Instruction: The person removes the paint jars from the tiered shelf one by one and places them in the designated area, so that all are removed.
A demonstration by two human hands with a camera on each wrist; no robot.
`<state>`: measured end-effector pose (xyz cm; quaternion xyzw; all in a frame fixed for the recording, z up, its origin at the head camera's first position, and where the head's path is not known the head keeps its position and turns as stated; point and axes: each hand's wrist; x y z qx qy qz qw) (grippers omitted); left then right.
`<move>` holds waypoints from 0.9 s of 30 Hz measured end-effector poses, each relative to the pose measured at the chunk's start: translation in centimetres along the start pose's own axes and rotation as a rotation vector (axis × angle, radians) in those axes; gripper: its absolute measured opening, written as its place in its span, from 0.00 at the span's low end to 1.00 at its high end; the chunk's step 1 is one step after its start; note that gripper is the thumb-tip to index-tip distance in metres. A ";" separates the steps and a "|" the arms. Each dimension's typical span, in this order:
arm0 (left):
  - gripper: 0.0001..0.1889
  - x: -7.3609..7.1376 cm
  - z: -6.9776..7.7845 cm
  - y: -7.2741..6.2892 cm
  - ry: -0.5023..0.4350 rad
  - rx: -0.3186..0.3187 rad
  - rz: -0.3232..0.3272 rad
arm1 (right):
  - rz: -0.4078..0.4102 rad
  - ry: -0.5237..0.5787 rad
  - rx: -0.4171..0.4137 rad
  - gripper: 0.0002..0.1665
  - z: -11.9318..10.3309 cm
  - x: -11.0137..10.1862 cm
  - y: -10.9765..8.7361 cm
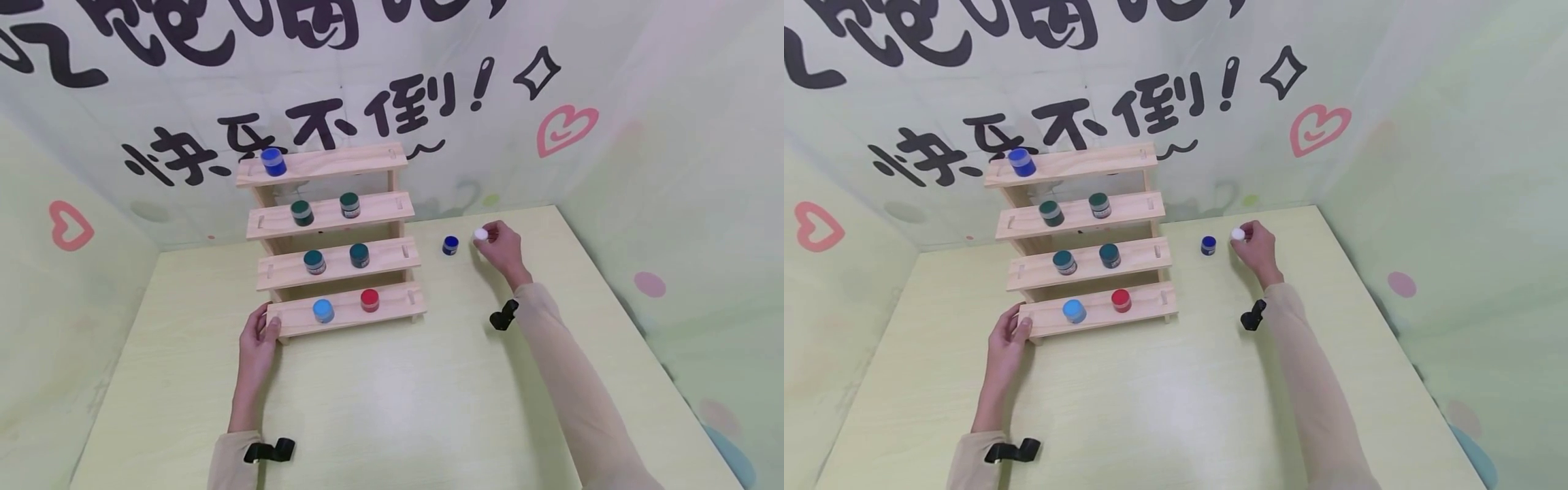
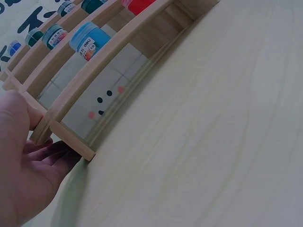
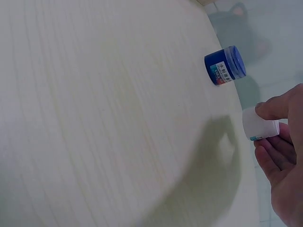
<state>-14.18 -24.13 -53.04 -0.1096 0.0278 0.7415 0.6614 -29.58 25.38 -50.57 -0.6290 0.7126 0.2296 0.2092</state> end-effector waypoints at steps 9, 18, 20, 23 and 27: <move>0.28 0.0 0.1 -0.3 0.008 0.011 0.012 | -0.034 -0.022 0.014 0.26 0.4 0.7 -0.2; 0.28 0.2 0.1 -0.2 0.023 0.034 0.021 | -0.047 -0.011 0.010 0.26 0.5 1.0 -0.4; 0.28 0.2 0.1 -0.2 0.028 0.031 0.021 | -0.046 -0.012 0.004 0.27 0.5 1.0 -0.4; 0.28 0.1 0.1 -0.2 0.023 0.034 0.023 | -0.033 -0.017 -0.020 0.28 0.4 0.8 -0.3; 0.27 0.0 0.0 -0.2 0.009 0.046 0.030 | 0.014 0.006 -0.078 0.27 -0.1 0.5 0.1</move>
Point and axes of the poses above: each hand's wrist, its own y-axis towards the middle knuckle, its own x-axis out of the palm, z = x × y, and after that the axes turned 4 degrees about -z, right-handed
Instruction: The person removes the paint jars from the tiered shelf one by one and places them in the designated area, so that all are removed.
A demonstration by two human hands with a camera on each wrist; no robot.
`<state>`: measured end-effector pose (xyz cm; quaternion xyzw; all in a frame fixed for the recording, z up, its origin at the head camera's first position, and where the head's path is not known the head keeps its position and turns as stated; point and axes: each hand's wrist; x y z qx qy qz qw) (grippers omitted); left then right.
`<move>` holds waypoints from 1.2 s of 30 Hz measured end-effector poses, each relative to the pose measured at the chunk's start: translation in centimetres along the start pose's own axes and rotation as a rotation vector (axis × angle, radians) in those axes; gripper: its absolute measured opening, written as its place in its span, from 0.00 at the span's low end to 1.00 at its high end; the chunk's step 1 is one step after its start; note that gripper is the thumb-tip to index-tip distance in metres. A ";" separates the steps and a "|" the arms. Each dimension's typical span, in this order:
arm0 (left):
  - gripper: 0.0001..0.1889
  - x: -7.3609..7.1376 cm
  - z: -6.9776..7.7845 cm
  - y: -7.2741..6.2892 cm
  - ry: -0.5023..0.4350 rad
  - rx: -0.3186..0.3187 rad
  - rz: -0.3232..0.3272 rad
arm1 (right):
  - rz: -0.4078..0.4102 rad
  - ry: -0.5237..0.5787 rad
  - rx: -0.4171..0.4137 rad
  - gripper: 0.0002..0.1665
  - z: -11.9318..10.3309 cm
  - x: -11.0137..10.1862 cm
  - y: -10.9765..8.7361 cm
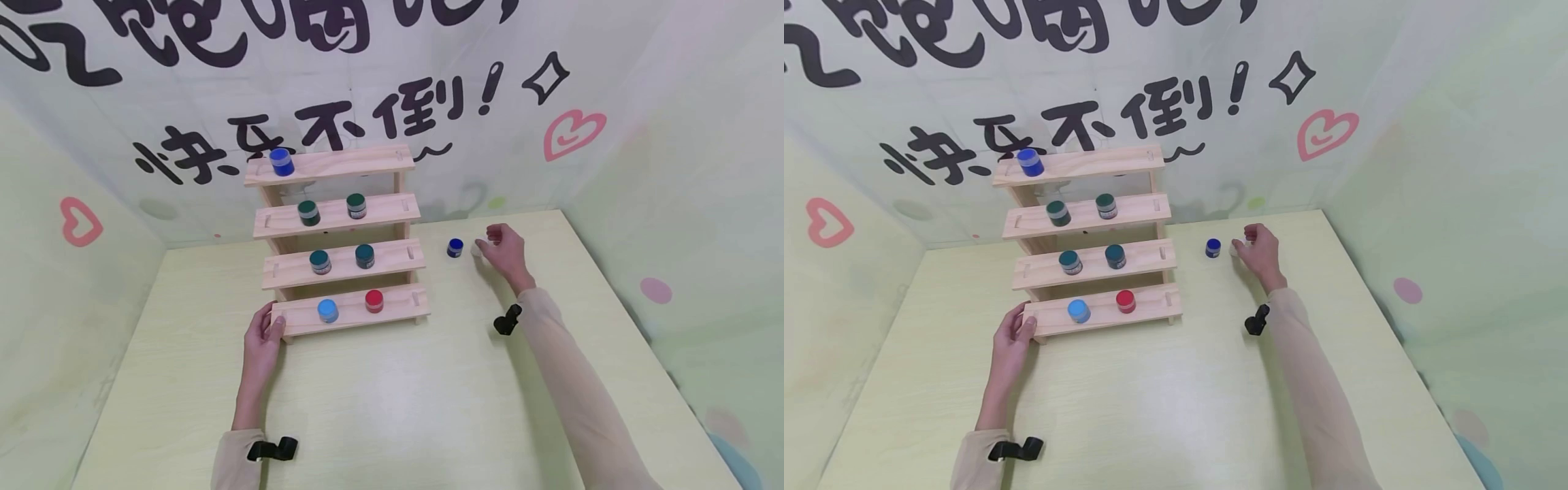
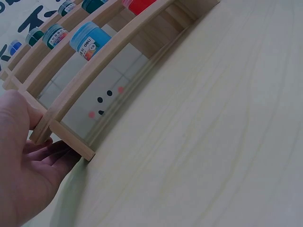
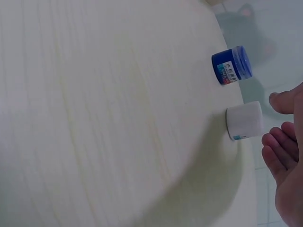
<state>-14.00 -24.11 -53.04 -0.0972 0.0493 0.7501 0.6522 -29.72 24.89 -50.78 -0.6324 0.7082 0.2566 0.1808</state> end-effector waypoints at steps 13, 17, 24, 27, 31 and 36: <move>0.27 0.1 0.0 -0.1 -0.017 -0.019 -0.015 | 0.117 0.059 -0.106 0.23 -3.7 -0.8 1.6; 0.27 0.1 0.0 -0.1 -0.017 -0.016 -0.017 | 0.175 0.114 -0.126 0.23 -4.9 -0.5 1.9; 0.28 -0.2 0.0 -0.2 -0.020 -0.009 -0.015 | 0.229 0.193 -0.183 0.21 -7.7 0.3 2.4; 0.28 -0.2 -0.1 -0.2 -0.022 -0.005 -0.012 | 0.245 0.216 -0.197 0.21 -8.8 0.7 2.6; 0.28 -0.2 0.0 -0.2 -0.026 -0.001 -0.013 | 0.256 0.232 -0.217 0.21 -10.2 1.0 2.8; 0.27 -0.1 0.1 -0.2 -0.031 -0.002 -0.012 | 0.259 0.254 -0.268 0.19 -12.1 1.5 2.8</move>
Point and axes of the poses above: each hand's wrist, its own y-axis towards the middle knuckle, its own x-axis out of the palm, z = x × y, and after that the axes turned 4 degrees about -z, right-handed
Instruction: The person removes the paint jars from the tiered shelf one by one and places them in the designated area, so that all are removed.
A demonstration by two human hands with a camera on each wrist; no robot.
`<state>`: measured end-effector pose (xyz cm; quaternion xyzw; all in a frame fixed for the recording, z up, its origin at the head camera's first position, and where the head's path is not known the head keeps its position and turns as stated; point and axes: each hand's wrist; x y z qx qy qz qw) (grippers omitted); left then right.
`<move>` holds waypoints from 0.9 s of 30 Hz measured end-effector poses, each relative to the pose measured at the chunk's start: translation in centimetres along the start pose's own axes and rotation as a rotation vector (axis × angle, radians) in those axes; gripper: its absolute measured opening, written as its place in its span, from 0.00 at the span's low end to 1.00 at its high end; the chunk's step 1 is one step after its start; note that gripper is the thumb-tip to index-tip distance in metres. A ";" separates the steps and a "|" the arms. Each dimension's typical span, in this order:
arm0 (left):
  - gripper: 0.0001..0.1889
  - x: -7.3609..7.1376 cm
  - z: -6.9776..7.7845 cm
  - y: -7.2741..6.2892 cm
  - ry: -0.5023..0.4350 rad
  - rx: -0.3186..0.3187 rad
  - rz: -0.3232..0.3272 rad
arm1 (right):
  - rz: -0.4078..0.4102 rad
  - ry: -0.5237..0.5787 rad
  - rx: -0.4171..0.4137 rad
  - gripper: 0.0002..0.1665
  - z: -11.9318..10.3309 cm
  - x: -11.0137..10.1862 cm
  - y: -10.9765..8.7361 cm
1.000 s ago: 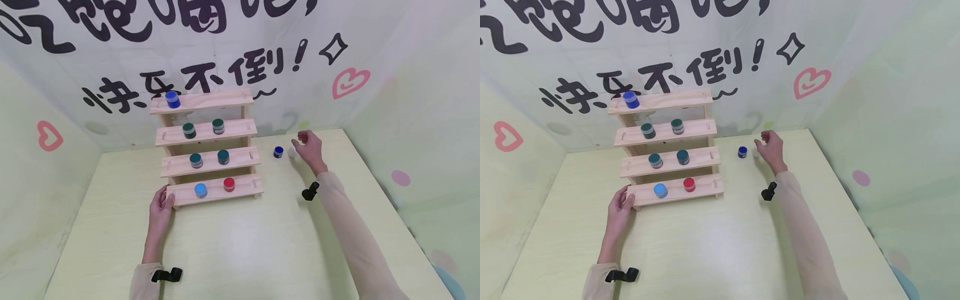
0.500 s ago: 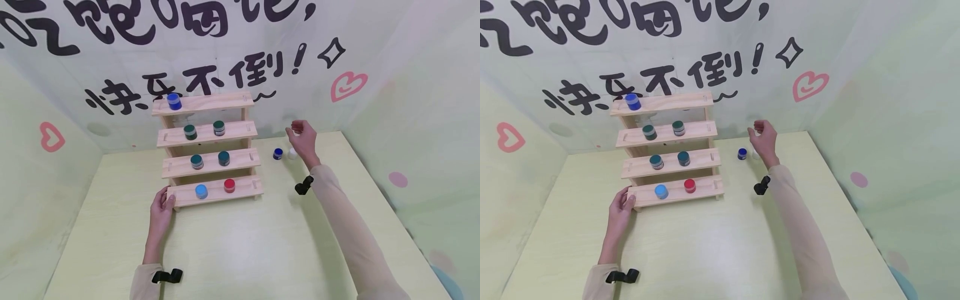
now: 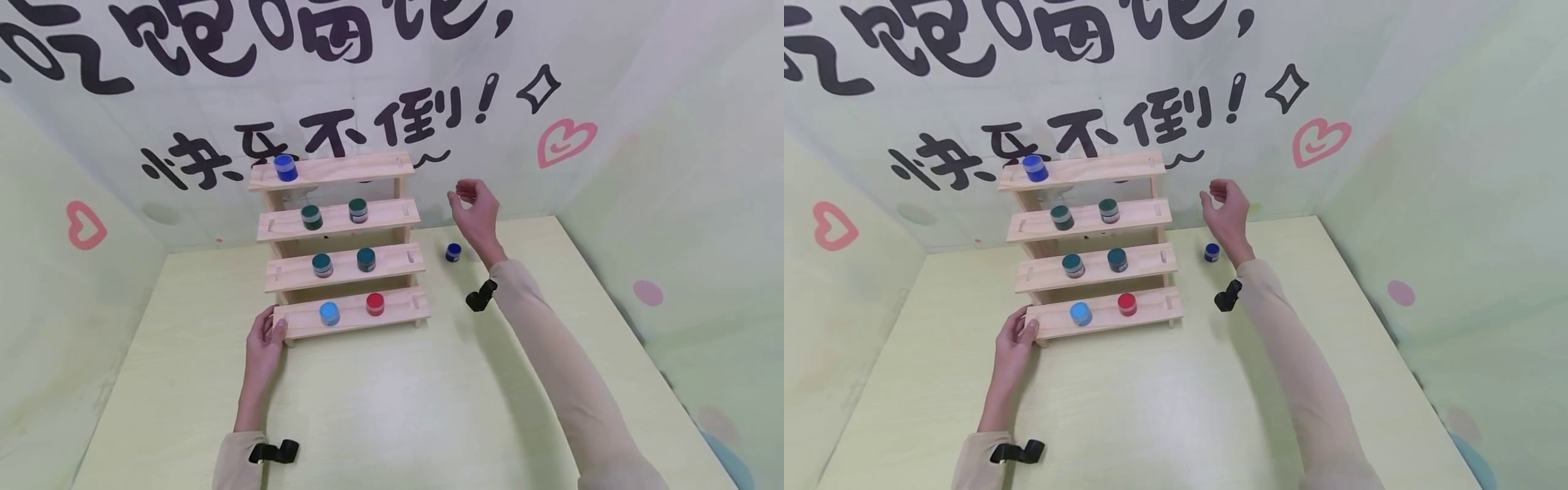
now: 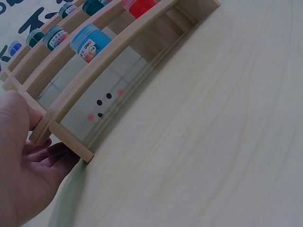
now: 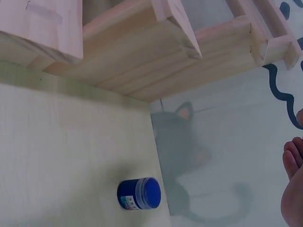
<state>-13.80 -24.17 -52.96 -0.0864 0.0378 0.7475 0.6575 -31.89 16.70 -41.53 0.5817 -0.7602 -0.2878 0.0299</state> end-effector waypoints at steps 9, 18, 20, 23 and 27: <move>0.27 0.0 -0.3 -0.1 0.004 0.003 0.009 | 0.002 0.048 -0.043 0.17 -3.1 2.1 0.6; 0.27 0.0 -0.1 -0.1 0.008 -0.008 0.002 | -0.011 0.136 -0.097 0.17 -6.1 4.3 0.8; 0.28 0.0 -0.1 -0.1 0.006 -0.010 -0.002 | -0.025 0.145 -0.102 0.18 -6.6 4.9 0.9; 0.28 0.0 0.0 -0.1 -0.001 -0.013 -0.005 | -0.051 0.141 -0.091 0.19 -7.5 5.7 0.9; 0.28 0.0 0.0 0.0 0.002 -0.021 -0.004 | -0.090 0.136 -0.051 0.20 -8.9 6.7 0.8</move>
Point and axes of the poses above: each hand's wrist, its own y-axis towards the middle knuckle, its own x-axis out of the palm, z = x × y, and after that the axes turned 4 degrees about -z, right-handed
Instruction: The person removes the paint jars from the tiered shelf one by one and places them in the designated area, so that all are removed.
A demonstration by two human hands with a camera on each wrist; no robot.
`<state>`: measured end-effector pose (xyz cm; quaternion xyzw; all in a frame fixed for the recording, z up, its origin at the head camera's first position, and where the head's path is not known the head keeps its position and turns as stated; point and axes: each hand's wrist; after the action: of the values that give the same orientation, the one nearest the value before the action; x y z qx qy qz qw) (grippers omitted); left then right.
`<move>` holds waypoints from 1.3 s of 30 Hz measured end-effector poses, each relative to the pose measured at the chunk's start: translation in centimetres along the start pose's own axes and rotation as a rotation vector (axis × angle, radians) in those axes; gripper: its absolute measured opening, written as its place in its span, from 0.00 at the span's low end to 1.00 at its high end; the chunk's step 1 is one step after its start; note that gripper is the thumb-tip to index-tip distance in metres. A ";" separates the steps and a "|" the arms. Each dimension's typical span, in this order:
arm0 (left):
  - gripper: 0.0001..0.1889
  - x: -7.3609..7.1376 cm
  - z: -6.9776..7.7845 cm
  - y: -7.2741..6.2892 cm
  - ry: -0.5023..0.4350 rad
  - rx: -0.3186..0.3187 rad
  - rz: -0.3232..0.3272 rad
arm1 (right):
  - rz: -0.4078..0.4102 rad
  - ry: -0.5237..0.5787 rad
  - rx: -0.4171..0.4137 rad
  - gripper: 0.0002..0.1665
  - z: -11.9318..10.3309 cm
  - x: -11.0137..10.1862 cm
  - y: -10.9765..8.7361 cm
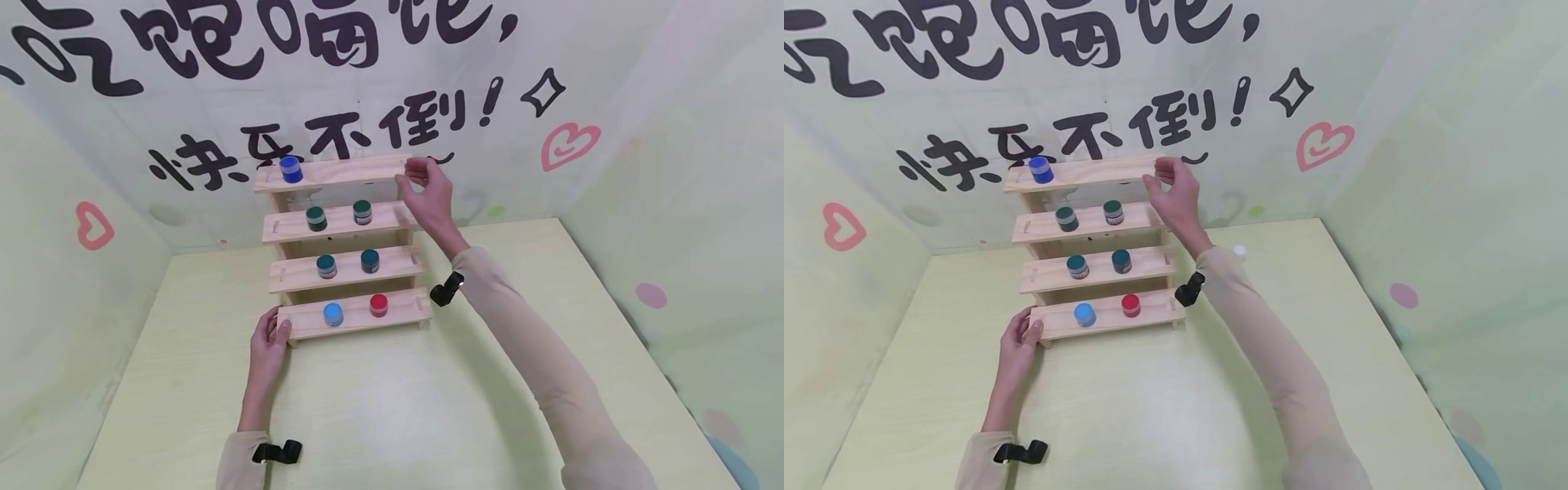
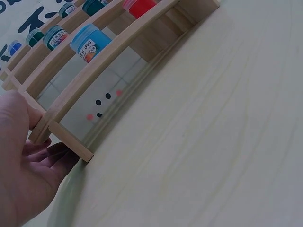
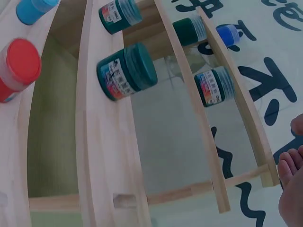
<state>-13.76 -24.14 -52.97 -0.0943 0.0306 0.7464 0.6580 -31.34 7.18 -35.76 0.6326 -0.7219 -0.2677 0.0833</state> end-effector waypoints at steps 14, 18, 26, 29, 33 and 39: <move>0.26 -0.2 -0.1 0.2 -0.012 0.016 0.013 | -0.146 0.055 0.109 0.25 -3.4 4.3 0.9; 0.27 -0.1 0.0 0.2 -0.007 0.012 0.013 | -0.184 0.026 0.103 0.25 -4.1 5.3 1.5; 0.26 0.1 -0.2 0.4 -0.021 -0.007 -0.005 | -0.243 -0.003 0.130 0.26 -4.7 7.0 2.2; 0.26 0.1 -0.3 0.4 -0.027 -0.009 0.000 | -0.257 -0.003 0.124 0.26 -4.8 7.9 2.3; 0.26 0.0 -0.4 0.4 -0.028 0.007 0.006 | -0.279 0.006 0.110 0.26 -5.2 9.0 2.4; 0.27 -0.1 -0.2 0.3 -0.024 -0.010 0.005 | -0.306 -0.002 0.112 0.25 -5.5 10.6 2.5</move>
<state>-14.07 -24.32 -53.19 -0.0885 0.0191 0.7492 0.6561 -33.00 -4.41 -32.22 0.7387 -0.6309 -0.2371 0.0052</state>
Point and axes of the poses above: each hand's wrist, its own y-axis towards the middle knuckle, its own x-axis out of the palm, z = x × y, and after that the axes turned 4 degrees about -z, right-handed
